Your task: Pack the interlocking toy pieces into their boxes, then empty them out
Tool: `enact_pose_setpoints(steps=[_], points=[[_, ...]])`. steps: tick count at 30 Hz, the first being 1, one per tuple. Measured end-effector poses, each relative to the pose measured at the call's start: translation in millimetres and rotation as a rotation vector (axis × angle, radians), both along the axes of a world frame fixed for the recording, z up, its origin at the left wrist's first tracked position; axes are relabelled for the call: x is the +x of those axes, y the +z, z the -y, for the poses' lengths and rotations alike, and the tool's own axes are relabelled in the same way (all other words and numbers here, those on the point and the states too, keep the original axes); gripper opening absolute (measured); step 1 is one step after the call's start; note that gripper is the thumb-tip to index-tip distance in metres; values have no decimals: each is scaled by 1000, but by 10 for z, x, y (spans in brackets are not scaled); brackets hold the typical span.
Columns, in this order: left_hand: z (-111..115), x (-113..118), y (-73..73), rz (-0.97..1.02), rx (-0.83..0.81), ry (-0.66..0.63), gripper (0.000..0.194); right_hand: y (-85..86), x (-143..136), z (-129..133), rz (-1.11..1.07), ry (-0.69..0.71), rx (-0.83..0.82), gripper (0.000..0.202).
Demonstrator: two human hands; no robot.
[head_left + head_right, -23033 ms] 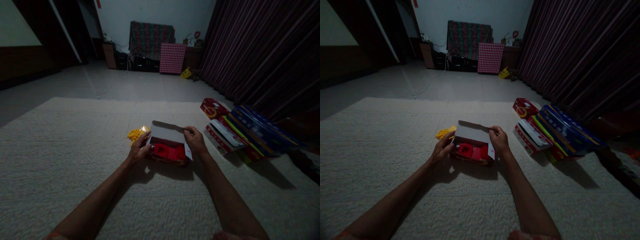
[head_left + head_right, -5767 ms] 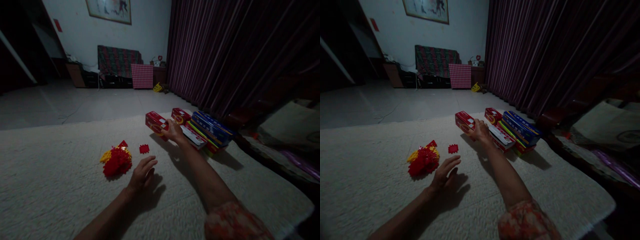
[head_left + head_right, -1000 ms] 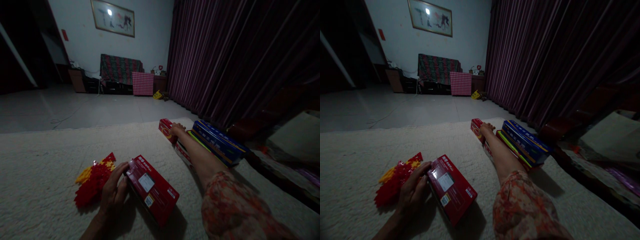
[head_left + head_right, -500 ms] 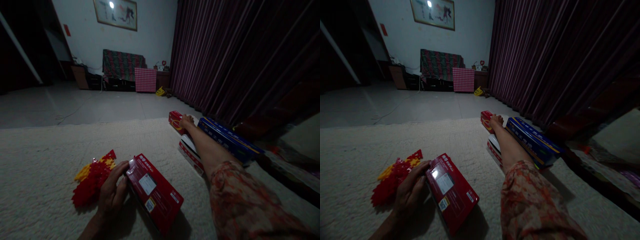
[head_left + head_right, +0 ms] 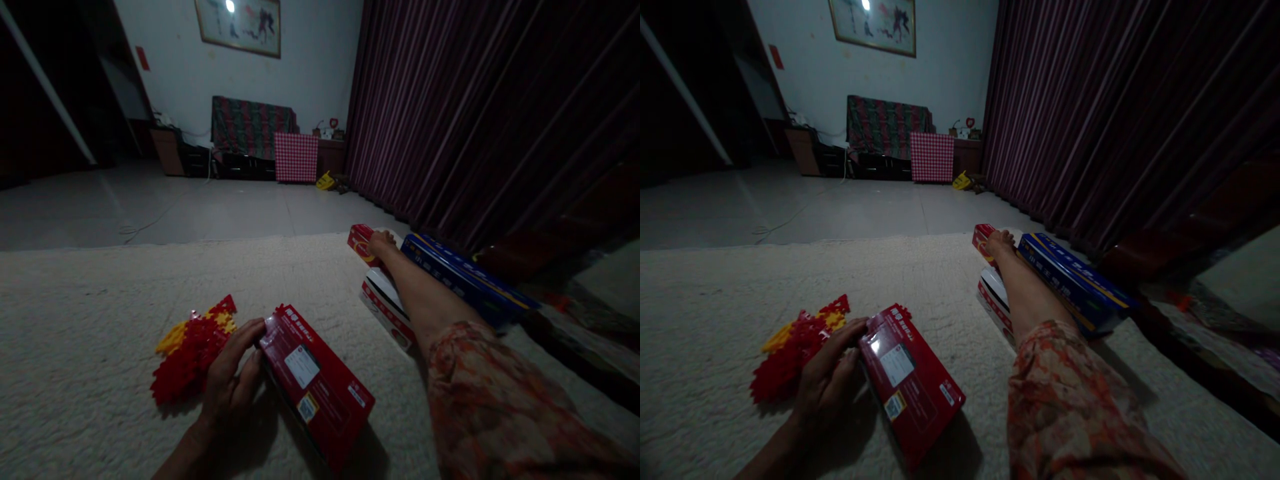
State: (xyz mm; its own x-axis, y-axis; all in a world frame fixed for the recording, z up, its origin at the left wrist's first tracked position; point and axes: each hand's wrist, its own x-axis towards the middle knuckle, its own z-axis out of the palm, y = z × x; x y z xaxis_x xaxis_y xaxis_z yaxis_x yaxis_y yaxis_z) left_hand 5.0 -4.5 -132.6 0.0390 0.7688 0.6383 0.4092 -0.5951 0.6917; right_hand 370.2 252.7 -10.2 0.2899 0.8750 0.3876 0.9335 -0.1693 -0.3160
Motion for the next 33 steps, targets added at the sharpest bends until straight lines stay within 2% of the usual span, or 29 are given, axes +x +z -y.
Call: enact_pose_setpoints(steps=[3,6,9,13,16,18,21,23,27,33], points=[[-16,23,55,15,25,0,37,80,-213,171,21,21,-111,38],[-42,38,121,21,58,0,34,131,-565,536,52,179,-129,33],[-70,35,169,44,77,-26,30,178,-938,1151,-29,444,-115,37],[-89,35,196,74,54,-46,26,218,-1276,2191,-202,788,-222,47],[-91,52,199,99,42,-55,26,149,-1395,2831,-166,849,-293,56],[-90,62,205,107,37,-70,27,57,-1425,3090,-127,756,-331,64],[-81,51,237,105,56,-84,25,-64,-1416,3214,-168,701,-374,64],[-73,19,273,90,54,-91,24,-92,-1387,3163,-223,778,-369,60],[-76,-80,340,70,48,-82,26,-44,-1314,2920,-293,987,-330,54],[-123,-177,372,66,16,-58,27,53,-1203,2645,-391,1046,-480,60]])
